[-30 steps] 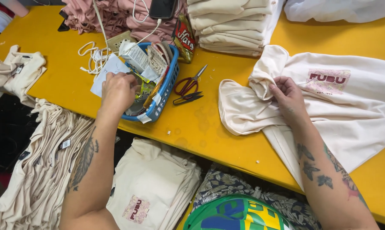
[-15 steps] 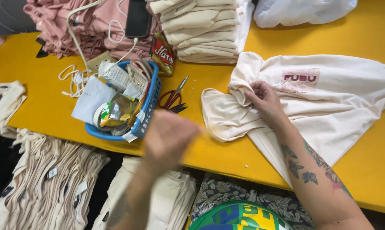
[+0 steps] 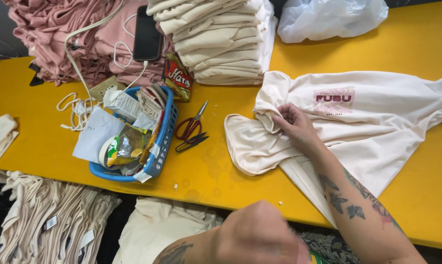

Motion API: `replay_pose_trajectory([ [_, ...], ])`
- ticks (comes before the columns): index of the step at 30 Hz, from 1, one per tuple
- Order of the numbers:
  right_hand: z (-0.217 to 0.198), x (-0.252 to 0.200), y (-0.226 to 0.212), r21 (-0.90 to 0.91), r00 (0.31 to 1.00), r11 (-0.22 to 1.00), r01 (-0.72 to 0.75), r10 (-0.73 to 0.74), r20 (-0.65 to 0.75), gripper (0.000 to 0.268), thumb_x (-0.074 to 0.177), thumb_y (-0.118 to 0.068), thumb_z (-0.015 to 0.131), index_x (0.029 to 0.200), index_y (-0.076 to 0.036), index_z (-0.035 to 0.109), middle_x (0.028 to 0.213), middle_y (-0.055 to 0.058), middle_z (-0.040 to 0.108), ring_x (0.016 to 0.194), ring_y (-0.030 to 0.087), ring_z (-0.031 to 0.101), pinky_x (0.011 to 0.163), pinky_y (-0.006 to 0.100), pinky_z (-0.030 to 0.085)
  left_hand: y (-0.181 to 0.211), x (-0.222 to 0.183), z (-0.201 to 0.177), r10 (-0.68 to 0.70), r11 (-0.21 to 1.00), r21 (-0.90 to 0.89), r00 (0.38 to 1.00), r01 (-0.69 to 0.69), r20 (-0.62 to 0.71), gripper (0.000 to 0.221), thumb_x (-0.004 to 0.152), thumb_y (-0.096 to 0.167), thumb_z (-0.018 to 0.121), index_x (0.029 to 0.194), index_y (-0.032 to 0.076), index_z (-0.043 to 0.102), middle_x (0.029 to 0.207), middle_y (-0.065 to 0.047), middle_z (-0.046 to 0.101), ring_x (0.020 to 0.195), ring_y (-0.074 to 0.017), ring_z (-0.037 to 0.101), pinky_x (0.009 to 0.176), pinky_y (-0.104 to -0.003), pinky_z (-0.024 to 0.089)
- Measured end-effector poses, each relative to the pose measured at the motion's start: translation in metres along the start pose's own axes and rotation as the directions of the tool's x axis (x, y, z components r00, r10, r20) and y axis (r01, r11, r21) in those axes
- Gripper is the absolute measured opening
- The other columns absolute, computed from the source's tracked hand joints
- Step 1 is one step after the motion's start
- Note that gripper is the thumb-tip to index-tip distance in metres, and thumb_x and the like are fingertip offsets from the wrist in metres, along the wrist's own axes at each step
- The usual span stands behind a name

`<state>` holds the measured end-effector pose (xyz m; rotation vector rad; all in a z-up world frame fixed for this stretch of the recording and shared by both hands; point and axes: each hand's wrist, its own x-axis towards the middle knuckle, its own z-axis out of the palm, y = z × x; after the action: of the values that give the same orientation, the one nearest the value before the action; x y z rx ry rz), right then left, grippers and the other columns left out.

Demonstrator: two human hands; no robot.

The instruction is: Trimming loose threads from t-shirts using scissors and folding them on a work table in a garment factory.

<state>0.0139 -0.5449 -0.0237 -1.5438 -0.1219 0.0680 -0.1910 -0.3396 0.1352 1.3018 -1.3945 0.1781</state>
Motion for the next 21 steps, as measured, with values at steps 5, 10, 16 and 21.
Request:
replay_pose_trajectory([
  [5, -0.002, 0.002, 0.001, -0.062, 1.0, 0.998, 0.002, -0.003, -0.031, 0.017, 0.097, -0.023, 0.072, 0.105, -0.012, 0.063, 0.085, -0.001, 0.065, 0.07, 0.006, 0.057, 0.061, 0.018, 0.045, -0.041, -0.068, 0.007, -0.623, 0.731, 0.09, 0.608, 0.676, 0.491, 0.032, 0.106, 0.028, 0.053, 0.128, 0.005, 0.059, 0.118, -0.013, 0.065, 0.108, -0.0287, 0.066, 0.098, -0.038, 0.053],
  [10, 0.0, 0.004, 0.005, -0.043, 1.0, 0.999, 0.01, -0.012, -0.026, 0.017, 0.098, -0.025, 0.071, 0.104, -0.012, 0.063, 0.083, -0.002, 0.064, 0.068, 0.005, 0.054, 0.059, 0.018, 0.043, -0.107, -0.245, 0.028, -0.887, -0.419, 0.375, -0.46, 0.827, 0.024, 0.074, 0.102, 0.063, 0.041, 0.156, 0.012, 0.036, 0.163, -0.015, 0.032, 0.15, -0.0339, 0.033, 0.119, -0.046, 0.034],
  [16, 0.0, 0.0, 0.011, -0.097, 0.999, 0.995, -0.019, 0.014, -0.051, 0.015, 0.098, -0.027, 0.07, 0.098, -0.015, 0.062, 0.078, -0.004, 0.06, 0.065, 0.005, 0.051, 0.057, 0.019, 0.042, -0.151, -0.305, 0.081, -0.839, -0.54, -0.047, -0.532, 0.841, 0.111, 0.093, 0.092, 0.077, 0.011, 0.163, 0.019, 0.024, 0.17, -0.004, 0.024, 0.158, -0.0268, 0.022, 0.125, -0.04, 0.023],
  [21, 0.0, -0.002, 0.002, -0.091, 0.999, 0.996, -0.015, 0.012, -0.038, 0.014, 0.099, -0.026, 0.069, 0.098, -0.015, 0.061, 0.08, -0.003, 0.06, 0.068, 0.006, 0.052, 0.059, 0.02, 0.043, -0.096, -0.182, 0.068, -0.874, -0.368, 0.341, -0.447, 0.865, 0.191, 0.074, 0.1, 0.061, 0.026, 0.164, 0.023, 0.017, 0.172, -0.007, 0.004, 0.159, -0.0275, 0.0, 0.129, -0.048, 0.01],
])
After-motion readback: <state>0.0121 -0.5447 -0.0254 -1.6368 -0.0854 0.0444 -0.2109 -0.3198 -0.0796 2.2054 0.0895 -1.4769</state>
